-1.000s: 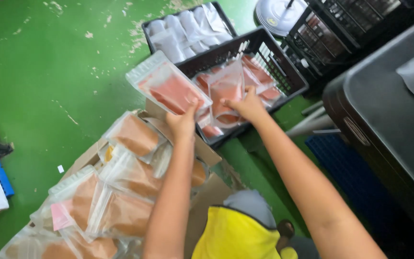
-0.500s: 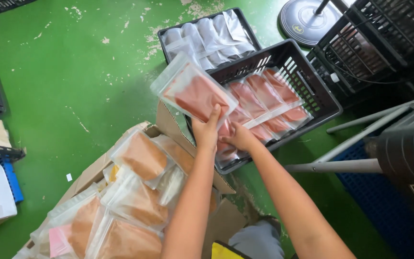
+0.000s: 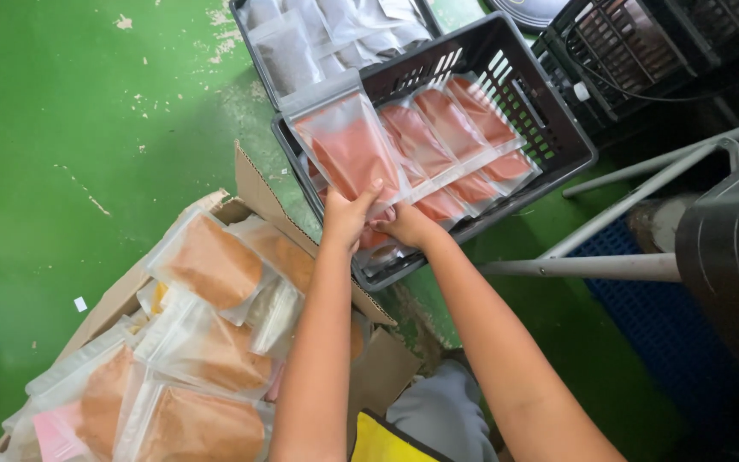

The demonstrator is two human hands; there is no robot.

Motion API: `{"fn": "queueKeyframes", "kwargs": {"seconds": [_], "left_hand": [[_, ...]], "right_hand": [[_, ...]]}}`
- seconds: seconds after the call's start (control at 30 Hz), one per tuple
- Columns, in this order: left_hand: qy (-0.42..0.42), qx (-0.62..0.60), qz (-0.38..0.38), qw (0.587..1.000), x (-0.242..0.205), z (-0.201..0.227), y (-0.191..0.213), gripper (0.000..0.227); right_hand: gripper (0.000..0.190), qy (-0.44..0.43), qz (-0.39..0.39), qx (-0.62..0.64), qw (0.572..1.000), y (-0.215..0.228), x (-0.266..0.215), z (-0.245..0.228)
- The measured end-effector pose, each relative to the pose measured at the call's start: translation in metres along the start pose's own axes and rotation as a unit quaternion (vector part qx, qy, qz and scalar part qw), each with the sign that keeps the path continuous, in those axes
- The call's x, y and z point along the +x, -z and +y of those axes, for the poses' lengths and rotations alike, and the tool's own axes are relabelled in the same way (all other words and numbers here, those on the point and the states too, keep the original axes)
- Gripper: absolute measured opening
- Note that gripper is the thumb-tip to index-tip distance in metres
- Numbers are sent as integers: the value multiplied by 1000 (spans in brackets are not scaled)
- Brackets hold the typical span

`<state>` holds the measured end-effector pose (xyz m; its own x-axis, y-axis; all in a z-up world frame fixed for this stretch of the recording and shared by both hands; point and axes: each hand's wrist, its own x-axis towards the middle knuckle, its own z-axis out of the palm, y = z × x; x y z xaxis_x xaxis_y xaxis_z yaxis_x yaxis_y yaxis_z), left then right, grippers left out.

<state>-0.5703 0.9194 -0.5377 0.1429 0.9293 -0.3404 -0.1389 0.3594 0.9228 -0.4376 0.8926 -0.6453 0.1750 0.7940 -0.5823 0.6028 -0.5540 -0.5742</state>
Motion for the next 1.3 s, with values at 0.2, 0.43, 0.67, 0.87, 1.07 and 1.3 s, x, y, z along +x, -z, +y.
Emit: {"fn": "queueKeyframes", "kwargs": {"seconds": [0.2,0.43,0.67,0.87,1.07,1.3], "left_hand": [[63,6,-9,998,10,-11,1,79],[66,9,-3,998,14,-41,-9,77],[77,-32,-4,997,16,-48,-20,80],[69,-2,-9,998,28,-70,-11,76],[73,76,-82,991,14,-46,-7,80],[-204,332,140,910,3,-40,-15,71]], "right_hand": [[80,-21,5,1,1000,8,-21,-11],[98,34,22,70,997,-3,2,10],[54,-87,155,-33,983,20,-26,2],[40,-51,416,360,833,36,-7,17],[50,-36,274,452,848,47,-41,-23],[40,15,272,42,961,66,-28,20]]}}
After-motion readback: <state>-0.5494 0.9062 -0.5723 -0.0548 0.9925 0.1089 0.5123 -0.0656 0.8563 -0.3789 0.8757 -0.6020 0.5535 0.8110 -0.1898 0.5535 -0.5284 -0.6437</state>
